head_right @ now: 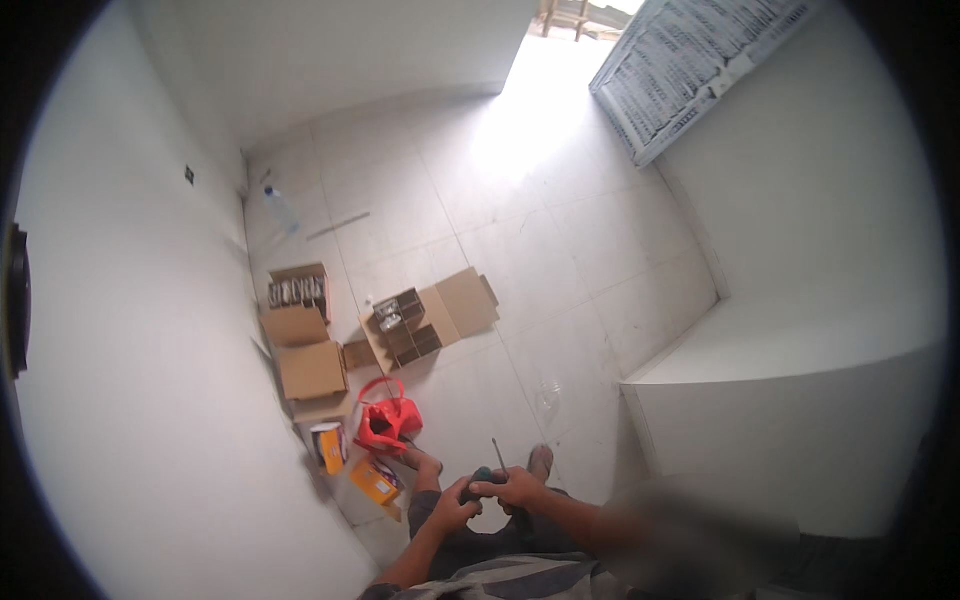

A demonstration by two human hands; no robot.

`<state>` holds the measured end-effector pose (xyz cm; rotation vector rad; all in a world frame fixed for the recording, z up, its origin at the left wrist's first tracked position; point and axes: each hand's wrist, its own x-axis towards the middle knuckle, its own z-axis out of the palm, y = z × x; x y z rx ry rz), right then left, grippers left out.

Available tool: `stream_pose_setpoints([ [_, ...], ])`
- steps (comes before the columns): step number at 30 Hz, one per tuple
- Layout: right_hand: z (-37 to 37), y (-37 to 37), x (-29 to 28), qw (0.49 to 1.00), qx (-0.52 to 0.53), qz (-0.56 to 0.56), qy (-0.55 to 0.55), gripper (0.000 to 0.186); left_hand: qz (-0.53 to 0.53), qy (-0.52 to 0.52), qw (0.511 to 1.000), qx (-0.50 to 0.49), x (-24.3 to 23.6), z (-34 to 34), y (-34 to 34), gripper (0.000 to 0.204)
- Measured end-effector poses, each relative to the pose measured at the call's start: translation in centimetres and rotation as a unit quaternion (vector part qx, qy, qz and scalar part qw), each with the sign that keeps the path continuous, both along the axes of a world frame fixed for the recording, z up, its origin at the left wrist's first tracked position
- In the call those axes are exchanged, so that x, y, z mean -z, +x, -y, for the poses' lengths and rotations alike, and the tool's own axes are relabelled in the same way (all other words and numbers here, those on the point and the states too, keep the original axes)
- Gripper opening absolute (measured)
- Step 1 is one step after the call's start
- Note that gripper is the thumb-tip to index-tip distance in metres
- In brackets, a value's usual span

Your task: The person installs electrical outlets into wall boxes by connecting wires and securing them with a screwdriver. They retrieve additional parts from a box on the floor and use a voltage tester to check the wiring before finishing the installation.

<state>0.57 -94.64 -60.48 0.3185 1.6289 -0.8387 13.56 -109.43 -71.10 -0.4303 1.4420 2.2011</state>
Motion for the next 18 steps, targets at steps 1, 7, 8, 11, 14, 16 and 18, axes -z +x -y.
stream_pose_setpoints([
  [1, -0.7, 0.3, -0.8, 0.999, 0.030, 0.005, -0.013, 0.042, 0.023, 0.003, 0.999, 0.035, -2.6, 0.9, -0.6, 0.053],
  [7, -11.1, 4.9, -3.0, 0.980, 0.158, 0.108, -0.060, 0.031, -0.077, -0.349, 0.933, -0.033, -4.1, 1.5, 6.0, 0.040],
  [8, -13.2, 6.4, -3.3, 0.979, 0.162, 0.106, -0.071, 0.032, -0.084, -0.359, 0.928, -0.049, -4.5, 0.9, 6.5, 0.040],
  [11, -20.3, 10.9, -3.4, 0.984, 0.142, 0.041, -0.100, 0.033, -0.010, -0.298, 0.948, -0.108, -9.5, -2.7, 7.8, 0.033],
  [14, -27.4, 16.7, -1.9, 0.983, 0.009, -0.142, -0.116, 0.032, -0.052, -0.274, 0.957, -0.083, -6.9, -5.2, 10.8, 0.024],
  [16, -32.4, 19.8, 1.4, 0.953, -0.093, -0.271, -0.101, 0.030, -0.057, -0.301, 0.948, -0.086, -4.0, -7.6, 11.9, 0.022],
  [18, -36.9, 21.5, 1.4, 0.973, 0.127, -0.180, -0.064, 0.028, -0.063, -0.323, 0.942, -0.068, -2.2, -9.4, 11.8, 0.022],
])
